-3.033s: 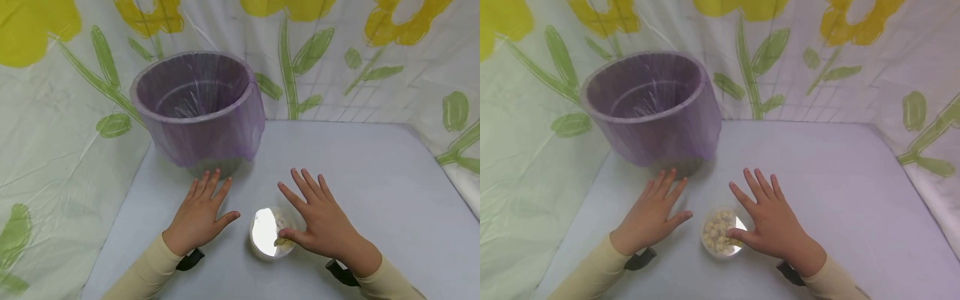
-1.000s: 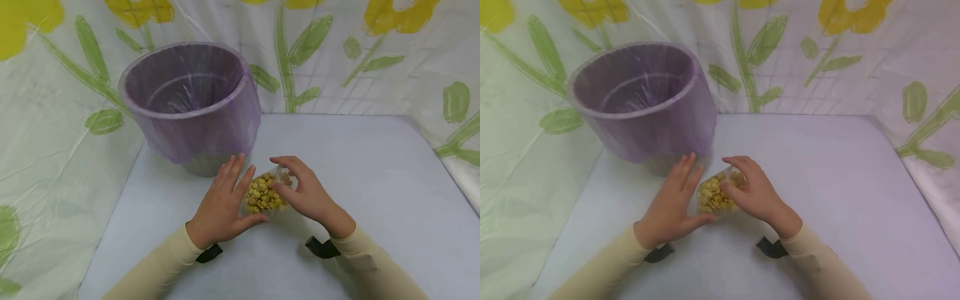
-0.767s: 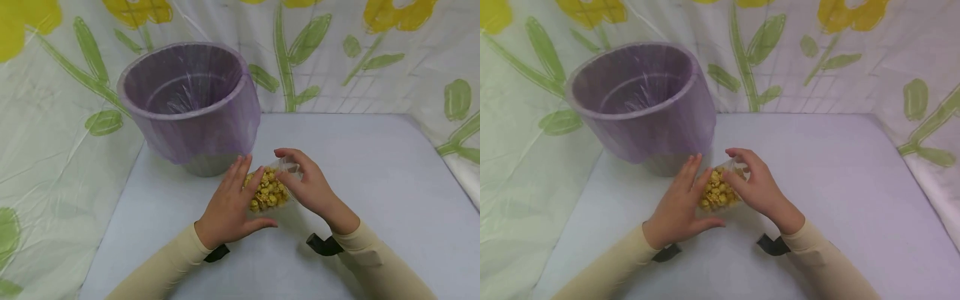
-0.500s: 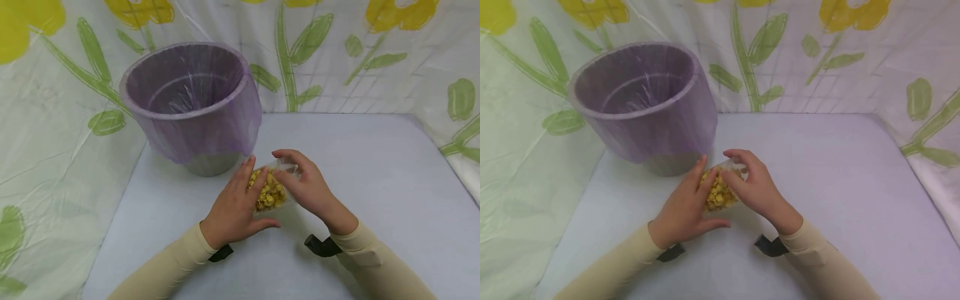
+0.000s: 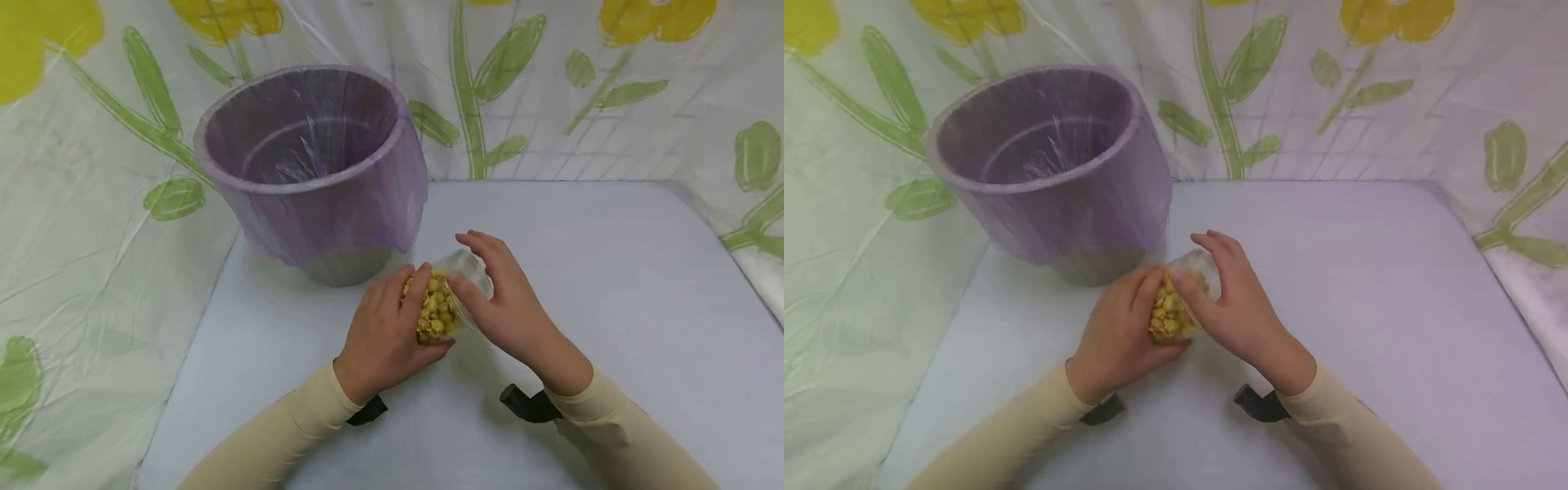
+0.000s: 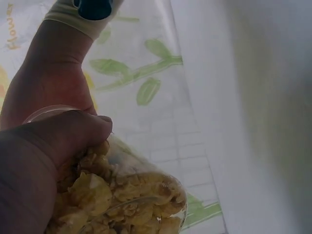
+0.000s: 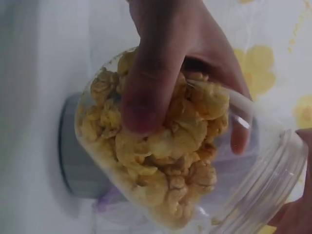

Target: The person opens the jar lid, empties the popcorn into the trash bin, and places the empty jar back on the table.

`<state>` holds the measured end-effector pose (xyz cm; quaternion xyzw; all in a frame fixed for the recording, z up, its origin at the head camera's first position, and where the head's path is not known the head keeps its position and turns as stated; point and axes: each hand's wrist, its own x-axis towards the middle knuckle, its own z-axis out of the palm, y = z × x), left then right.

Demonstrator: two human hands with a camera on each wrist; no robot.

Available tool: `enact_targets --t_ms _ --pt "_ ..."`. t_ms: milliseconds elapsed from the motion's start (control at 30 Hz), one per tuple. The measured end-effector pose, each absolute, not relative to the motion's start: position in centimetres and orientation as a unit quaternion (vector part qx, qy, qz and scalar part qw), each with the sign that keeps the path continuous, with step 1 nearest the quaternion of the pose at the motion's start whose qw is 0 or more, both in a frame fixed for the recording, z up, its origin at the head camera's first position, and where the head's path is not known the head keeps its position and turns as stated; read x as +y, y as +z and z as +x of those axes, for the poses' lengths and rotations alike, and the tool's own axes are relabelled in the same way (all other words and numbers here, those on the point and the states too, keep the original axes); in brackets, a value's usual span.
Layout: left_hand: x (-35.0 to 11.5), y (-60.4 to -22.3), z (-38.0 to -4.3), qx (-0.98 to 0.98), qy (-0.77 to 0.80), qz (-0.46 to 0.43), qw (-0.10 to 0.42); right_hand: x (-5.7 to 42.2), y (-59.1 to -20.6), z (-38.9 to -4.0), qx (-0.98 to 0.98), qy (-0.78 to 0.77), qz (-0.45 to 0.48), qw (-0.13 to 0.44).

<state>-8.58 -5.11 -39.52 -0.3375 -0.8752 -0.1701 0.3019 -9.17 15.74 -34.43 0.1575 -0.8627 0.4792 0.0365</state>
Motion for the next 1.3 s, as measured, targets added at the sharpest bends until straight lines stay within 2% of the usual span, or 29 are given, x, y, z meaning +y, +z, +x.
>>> enact_targets --t_ms 200,500,800,1100,1300 --pt "-4.9 -39.5 -8.8 -0.87 -0.173 -0.333 0.318 15.4 -34.5 -8.5 -0.86 0.478 0.178 0.027" --pt "-4.9 -39.4 -8.8 -0.865 -0.194 -0.341 0.313 15.1 -35.5 -8.6 -0.832 0.495 0.22 0.118" --pt "-5.1 -39.7 -8.5 -0.86 -0.209 -0.338 0.319 14.8 -35.7 -8.6 -0.825 0.487 0.248 0.143" --pt "-5.1 -39.8 -8.4 -0.859 -0.248 -0.342 0.289 15.0 -36.0 -9.0 -0.818 0.473 0.282 0.165" --pt "-5.3 -39.8 -8.5 -0.865 -0.263 -0.349 0.248 15.2 -36.2 -9.4 -0.814 0.465 0.303 0.173"
